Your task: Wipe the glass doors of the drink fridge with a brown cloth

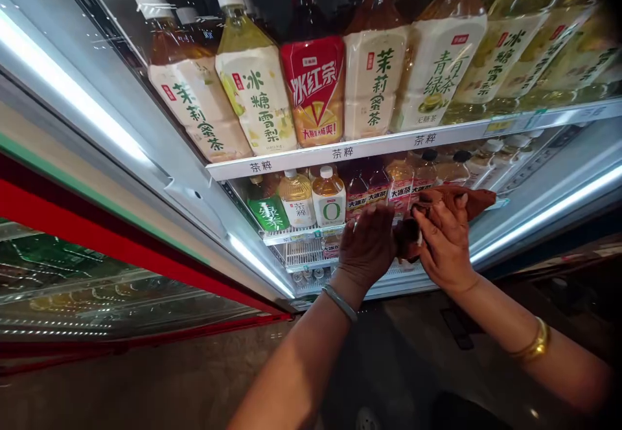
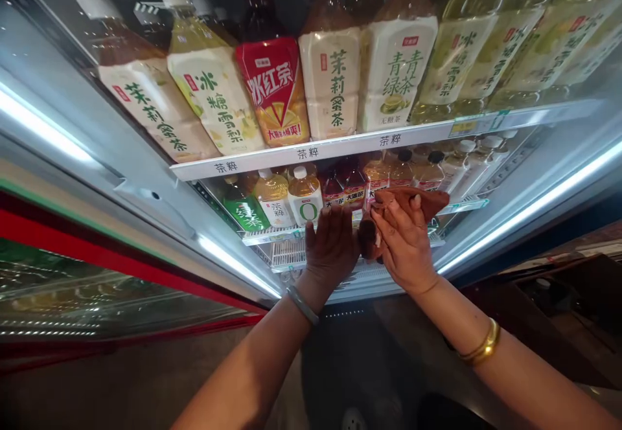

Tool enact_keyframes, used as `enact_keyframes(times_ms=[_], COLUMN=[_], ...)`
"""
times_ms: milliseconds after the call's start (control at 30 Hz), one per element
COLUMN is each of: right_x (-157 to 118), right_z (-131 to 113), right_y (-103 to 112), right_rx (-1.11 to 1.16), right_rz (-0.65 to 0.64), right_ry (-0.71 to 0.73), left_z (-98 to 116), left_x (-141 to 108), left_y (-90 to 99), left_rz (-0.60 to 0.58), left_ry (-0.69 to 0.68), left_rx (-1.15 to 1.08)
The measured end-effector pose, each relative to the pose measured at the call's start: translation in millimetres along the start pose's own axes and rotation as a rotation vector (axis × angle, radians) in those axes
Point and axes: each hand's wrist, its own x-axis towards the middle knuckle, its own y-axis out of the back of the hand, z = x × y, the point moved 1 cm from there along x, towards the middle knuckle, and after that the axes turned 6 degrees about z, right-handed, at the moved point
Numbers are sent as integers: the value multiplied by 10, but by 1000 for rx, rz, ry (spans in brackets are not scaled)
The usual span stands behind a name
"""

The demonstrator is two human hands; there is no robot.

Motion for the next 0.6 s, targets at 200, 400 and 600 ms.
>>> enact_keyframes(times_ms=[200,400,600], right_x=[8,-9,-108], right_z=[0,44,-146], right_y=[3,15,-107], right_rx=[-28,-5,27], right_rz=[-37,-21,-72], right_ry=[30,29,63], left_z=[-4,3,-16], left_x=[18,35,-24], left_y=[34,40,26], left_rz=[-22,-27,-32], left_ry=[-15,-22,-31], left_rx=[7,23,64])
